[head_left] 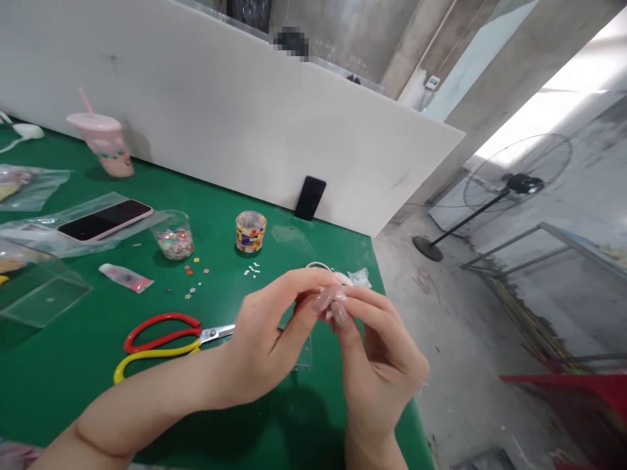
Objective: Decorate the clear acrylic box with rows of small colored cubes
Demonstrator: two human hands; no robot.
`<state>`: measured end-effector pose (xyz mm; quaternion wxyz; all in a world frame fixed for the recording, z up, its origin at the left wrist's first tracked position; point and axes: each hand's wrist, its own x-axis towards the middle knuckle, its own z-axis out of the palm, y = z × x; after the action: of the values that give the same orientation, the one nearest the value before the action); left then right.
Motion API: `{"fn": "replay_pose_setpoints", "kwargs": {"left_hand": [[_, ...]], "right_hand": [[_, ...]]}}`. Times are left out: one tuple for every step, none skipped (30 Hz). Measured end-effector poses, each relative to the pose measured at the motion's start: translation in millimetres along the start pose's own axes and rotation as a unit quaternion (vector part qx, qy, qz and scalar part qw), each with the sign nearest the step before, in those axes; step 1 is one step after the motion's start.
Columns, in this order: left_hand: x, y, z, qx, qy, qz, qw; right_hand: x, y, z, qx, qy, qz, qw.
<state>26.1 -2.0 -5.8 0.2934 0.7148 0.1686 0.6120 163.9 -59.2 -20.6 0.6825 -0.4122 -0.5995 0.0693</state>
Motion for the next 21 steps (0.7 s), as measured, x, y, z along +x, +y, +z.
{"fn": "replay_pose_setpoints", "kwargs": {"left_hand": [[-0.6, 0.6, 0.1, -0.019, -0.003, -0.011, 1.0], [-1.1, 1.1, 0.0, -0.038, -0.011, -0.023, 0.999], [-1.5, 1.5, 0.0, -0.054, -0.02, -0.031, 0.998], [-1.8, 1.6, 0.1, -0.065, -0.029, -0.038, 0.997], [-1.9, 1.5, 0.4, -0.07, -0.035, -0.041, 0.996], [-2.0, 1.1, 0.9, -0.07, -0.037, -0.042, 0.996], [-1.9, 0.6, 1.6, -0.067, -0.036, -0.043, 0.996], [-1.7, -0.1, 2.4, -0.065, -0.032, -0.044, 0.996], [-1.4, -0.9, 3.3, -0.062, -0.026, -0.042, 0.997], [-0.9, -1.5, 4.1, -0.06, -0.021, -0.039, 0.997], [-0.5, -2.1, 4.8, -0.057, -0.018, -0.035, 0.998], [-0.1, -2.5, 5.3, -0.052, -0.017, -0.029, 0.998], [0.2, -2.7, 5.5, -0.045, -0.016, -0.021, 0.999], [0.5, -2.7, 5.5, -0.035, -0.014, -0.013, 0.999], [0.6, -2.7, 5.3, -0.024, -0.012, -0.007, 1.0], [0.6, -2.6, 5.1, -0.015, -0.009, -0.001, 1.0], [0.5, -2.6, 4.7, -0.007, -0.006, 0.005, 1.0], [0.3, -2.8, 4.4, -0.002, -0.004, 0.011, 1.0], [0.0, -3.2, 4.1, 0.003, -0.005, 0.016, 1.0], [-0.3, -3.9, 3.9, 0.01, -0.007, 0.021, 1.0], [-0.6, -4.8, 3.7, 0.019, -0.01, 0.027, 0.999]], "right_hand": [[0.3, 0.0, 0.1, 0.002, 0.001, 0.003, 1.0], [0.8, -0.2, 0.3, 0.002, 0.003, 0.004, 1.0], [1.3, -0.6, 0.5, 0.0, 0.005, 0.005, 1.0], [1.9, -1.2, 0.9, -0.004, 0.008, 0.005, 1.0], [2.3, -2.0, 1.4, -0.01, 0.011, 0.005, 1.0], [2.6, -3.0, 1.7, -0.016, 0.011, 0.007, 1.0], [2.7, -4.0, 2.0, -0.023, 0.011, 0.011, 1.0], [2.7, -5.1, 2.1, -0.031, 0.008, 0.015, 0.999], [2.5, -6.0, 2.1, -0.04, 0.004, 0.019, 0.999], [2.2, -6.9, 1.9, -0.049, -0.001, 0.022, 0.999], [1.9, -7.4, 1.6, -0.056, -0.006, 0.023, 0.998], [1.6, -7.7, 1.2, -0.061, -0.009, 0.024, 0.998], [1.4, -7.7, 0.8, -0.066, -0.009, 0.024, 0.997], [1.3, -7.5, 0.4, -0.07, -0.007, 0.025, 0.997], [1.5, -7.2, 0.0, -0.074, 0.0, 0.026, 0.997], [1.8, -6.8, -0.4, -0.079, 0.007, 0.028, 0.996], [2.2, -6.7, -0.8, -0.082, 0.016, 0.03, 0.996], [2.9, -6.8, -1.2, -0.084, 0.023, 0.03, 0.996], [3.6, -7.2, -1.7, -0.086, 0.026, 0.032, 0.995], [4.4, -7.9, -2.3, -0.087, 0.024, 0.037, 0.995], [5.2, -8.7, -2.9, -0.088, 0.016, 0.043, 0.995]]}}
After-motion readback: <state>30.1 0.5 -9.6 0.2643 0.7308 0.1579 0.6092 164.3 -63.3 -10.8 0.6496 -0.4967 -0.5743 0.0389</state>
